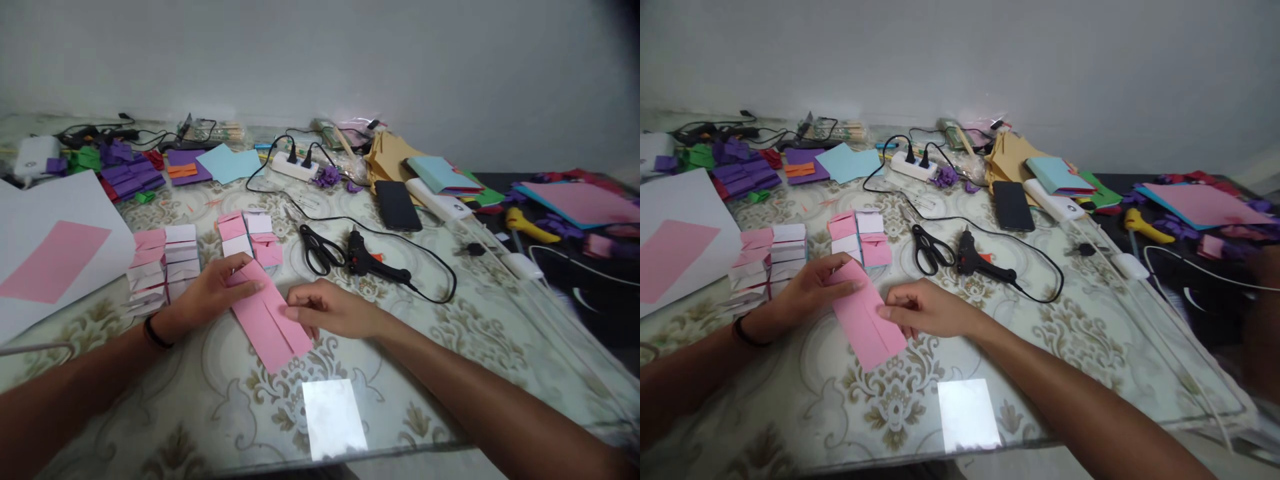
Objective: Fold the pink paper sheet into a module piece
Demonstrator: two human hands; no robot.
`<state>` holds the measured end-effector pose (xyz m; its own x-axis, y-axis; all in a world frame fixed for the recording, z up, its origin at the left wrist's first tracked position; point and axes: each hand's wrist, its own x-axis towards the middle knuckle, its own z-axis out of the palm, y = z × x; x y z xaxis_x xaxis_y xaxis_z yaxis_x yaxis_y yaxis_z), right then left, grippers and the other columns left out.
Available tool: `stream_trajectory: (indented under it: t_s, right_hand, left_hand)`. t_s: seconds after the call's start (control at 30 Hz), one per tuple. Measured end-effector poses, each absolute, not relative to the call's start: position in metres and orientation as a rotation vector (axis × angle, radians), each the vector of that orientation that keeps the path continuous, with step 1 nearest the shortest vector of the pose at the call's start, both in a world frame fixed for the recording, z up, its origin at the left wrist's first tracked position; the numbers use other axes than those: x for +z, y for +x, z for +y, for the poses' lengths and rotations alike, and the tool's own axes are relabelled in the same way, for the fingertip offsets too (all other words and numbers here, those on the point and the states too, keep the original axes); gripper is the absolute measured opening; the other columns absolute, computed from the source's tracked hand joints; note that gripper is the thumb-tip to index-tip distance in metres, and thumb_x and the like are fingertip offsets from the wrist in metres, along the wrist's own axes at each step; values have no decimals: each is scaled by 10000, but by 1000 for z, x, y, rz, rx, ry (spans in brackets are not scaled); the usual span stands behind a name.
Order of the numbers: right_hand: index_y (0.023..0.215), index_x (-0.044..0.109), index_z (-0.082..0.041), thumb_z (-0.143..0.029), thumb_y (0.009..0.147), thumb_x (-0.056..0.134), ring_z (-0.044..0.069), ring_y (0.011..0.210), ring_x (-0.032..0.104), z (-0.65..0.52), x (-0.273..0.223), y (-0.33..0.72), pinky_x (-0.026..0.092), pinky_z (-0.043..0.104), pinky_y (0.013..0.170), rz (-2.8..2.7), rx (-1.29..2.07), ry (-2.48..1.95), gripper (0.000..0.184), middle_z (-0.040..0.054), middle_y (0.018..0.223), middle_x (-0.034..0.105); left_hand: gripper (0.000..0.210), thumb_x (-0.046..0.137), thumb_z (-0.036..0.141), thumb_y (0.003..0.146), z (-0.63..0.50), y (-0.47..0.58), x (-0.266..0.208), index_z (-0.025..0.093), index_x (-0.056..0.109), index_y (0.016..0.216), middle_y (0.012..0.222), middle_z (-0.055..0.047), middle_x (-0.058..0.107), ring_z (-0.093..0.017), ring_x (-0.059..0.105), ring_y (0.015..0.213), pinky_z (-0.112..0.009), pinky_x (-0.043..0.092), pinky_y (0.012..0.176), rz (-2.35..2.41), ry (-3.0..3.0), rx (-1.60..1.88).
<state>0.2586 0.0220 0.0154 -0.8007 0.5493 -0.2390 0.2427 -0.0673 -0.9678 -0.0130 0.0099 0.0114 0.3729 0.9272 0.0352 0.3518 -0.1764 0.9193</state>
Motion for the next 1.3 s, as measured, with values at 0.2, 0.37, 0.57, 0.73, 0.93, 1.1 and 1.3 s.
stream_trajectory:
  t_s: [0.2, 0.37, 0.57, 0.73, 0.93, 1.1, 1.3]
  right_hand:
    - [888, 652, -139, -561, 924, 767, 46, 557, 604, 20, 10, 255, 493, 149, 550, -1974, 1944, -872, 439, -32, 680, 658]
    - [940, 682, -147, -517, 869, 836, 51, 529, 591, 17, 6, 253, 467, 155, 522, -1941, 1910, -929, 407, -39, 675, 675]
    - [869, 693, -145, -466, 880, 837, 43, 545, 546, 13, 3, 251, 401, 150, 513, -2007, 1709, -923, 353, -40, 645, 650]
    - [839, 654, -152, -488, 907, 805, 43, 508, 544, 13, 3, 251, 406, 158, 512, -1988, 1746, -953, 375, -48, 622, 637]
    - [826, 637, -151, -517, 942, 762, 41, 493, 552, 14, 6, 253, 409, 155, 526, -2016, 1734, -947, 404, -51, 607, 633]
    - [817, 640, -150, -509, 951, 754, 42, 501, 550, 14, 7, 253, 389, 154, 519, -2042, 1726, -940, 400, -53, 607, 623]
    - [800, 666, -147, -484, 960, 742, 39, 539, 488, 15, 6, 252, 331, 160, 526, -2101, 1665, -887, 381, -49, 608, 601]
  left_hand:
    - [293, 704, 470, 980, 6, -12, 13, 189, 747, 1049, 1023, -29, 762, -196, 679, 934, -292, 500, 819, 1090, 1894, 599]
    - [206, 710, 383, 967, 4, -9, 15, 207, 762, 1062, 1069, -34, 790, -202, 712, 968, -297, 535, 854, 1044, 1936, 595]
    - [192, 700, 346, 968, 4, -9, 15, 211, 757, 1091, 1085, -41, 795, -206, 709, 989, -302, 531, 868, 1007, 1931, 575]
    - [321, 649, 441, 1000, 4, -7, 17, 172, 664, 826, 774, 15, 636, -138, 550, 738, -265, 405, 678, 1082, 1928, 552]
    - [468, 611, 436, 993, 5, -6, 18, 187, 405, 655, 629, 60, 359, -101, 334, 617, -263, 254, 578, 1103, 1970, 521]
    - [476, 597, 449, 999, 4, -5, 20, 189, 403, 650, 605, 59, 356, -102, 335, 600, -262, 253, 570, 1068, 2004, 475]
    - [438, 568, 439, 1025, 2, -3, 18, 170, 545, 681, 607, 38, 473, -112, 404, 613, -281, 269, 602, 1023, 2087, 390]
